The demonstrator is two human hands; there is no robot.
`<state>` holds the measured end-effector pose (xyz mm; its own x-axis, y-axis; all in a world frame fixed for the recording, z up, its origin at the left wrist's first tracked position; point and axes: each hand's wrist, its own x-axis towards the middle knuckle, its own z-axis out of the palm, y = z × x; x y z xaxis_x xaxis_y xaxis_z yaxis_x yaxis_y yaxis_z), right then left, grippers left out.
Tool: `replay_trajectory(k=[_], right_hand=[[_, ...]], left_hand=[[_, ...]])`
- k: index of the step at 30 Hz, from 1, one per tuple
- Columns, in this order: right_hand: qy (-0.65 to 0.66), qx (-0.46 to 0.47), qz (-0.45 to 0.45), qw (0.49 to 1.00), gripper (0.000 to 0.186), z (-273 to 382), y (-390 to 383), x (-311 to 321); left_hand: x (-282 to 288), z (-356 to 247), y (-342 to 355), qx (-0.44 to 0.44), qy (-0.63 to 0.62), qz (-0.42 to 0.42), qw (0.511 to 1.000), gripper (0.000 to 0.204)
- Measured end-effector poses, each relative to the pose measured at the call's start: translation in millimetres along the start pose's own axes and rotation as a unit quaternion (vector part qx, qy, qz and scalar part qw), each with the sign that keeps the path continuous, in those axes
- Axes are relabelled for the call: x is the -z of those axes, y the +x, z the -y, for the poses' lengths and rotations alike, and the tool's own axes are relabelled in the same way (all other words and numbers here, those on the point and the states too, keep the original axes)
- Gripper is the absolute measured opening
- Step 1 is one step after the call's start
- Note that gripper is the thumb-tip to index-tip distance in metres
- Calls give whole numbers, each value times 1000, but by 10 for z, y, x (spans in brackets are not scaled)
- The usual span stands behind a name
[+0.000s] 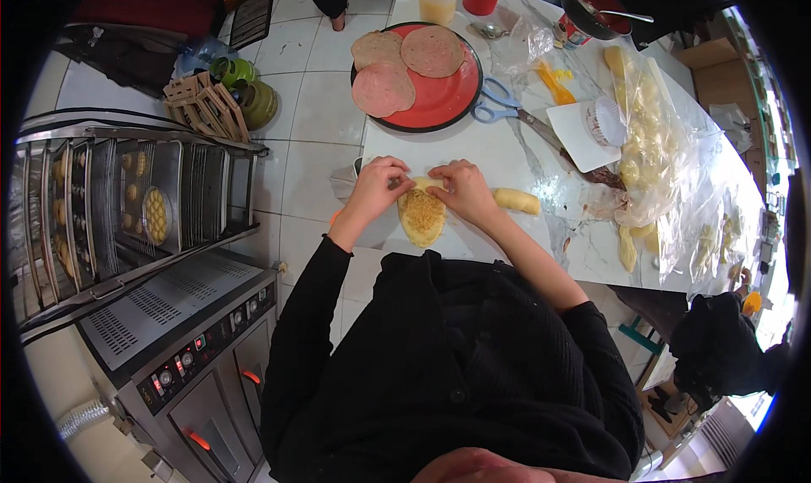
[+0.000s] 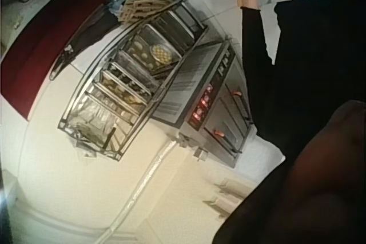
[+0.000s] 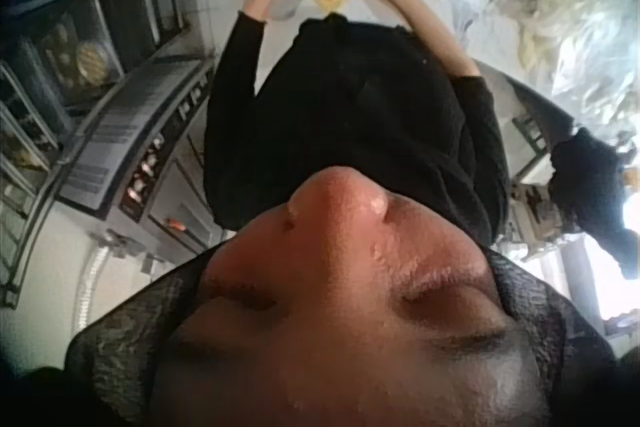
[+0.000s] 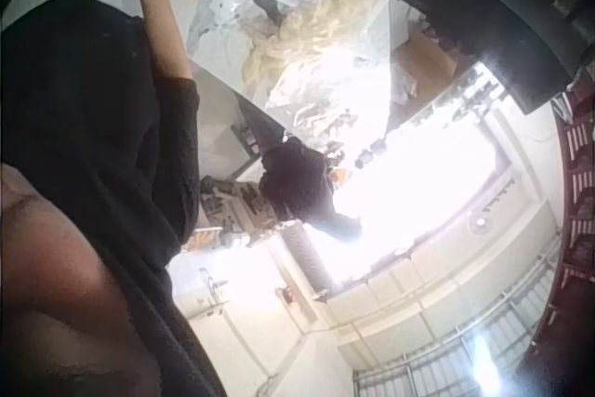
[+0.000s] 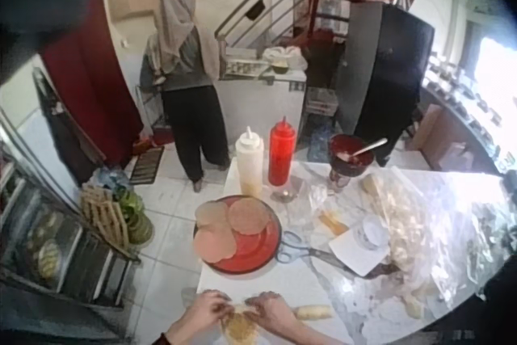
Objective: The person flattens balls of dough using a rolling pin on a table. The person then takes some filling from a plastic bag by hand, spreads it onto the flattened dough, and rolls the dough into a cylinder shape.
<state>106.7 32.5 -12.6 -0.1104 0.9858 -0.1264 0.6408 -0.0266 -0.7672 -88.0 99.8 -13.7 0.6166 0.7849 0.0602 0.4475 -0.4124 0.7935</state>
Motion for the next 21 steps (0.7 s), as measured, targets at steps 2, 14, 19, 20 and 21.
replay_trajectory(k=[2, 14, 19, 20, 21], right_hand=[[-25, 53, -34, 998, 30, -19, -12, -22], [-115, 276, -35, 953, 21, -97, -212, -37], [-174, 362, -34, 915, 20, -76, -408, -40], [-167, 352, -37, 920, 21, -63, -440, -53], [-161, 342, -40, 925, 22, -49, -471, -66]], left_hand=[[45, 6, 62, 78, -32, 122, 989, 16], [9, -114, -84, -140, 109, 70, 982, 24], [34, 101, -357, -278, 193, 45, 940, 23], [39, 103, -376, -283, 189, 58, 938, 23], [36, 99, -398, -281, 189, 58, 939, 23]])
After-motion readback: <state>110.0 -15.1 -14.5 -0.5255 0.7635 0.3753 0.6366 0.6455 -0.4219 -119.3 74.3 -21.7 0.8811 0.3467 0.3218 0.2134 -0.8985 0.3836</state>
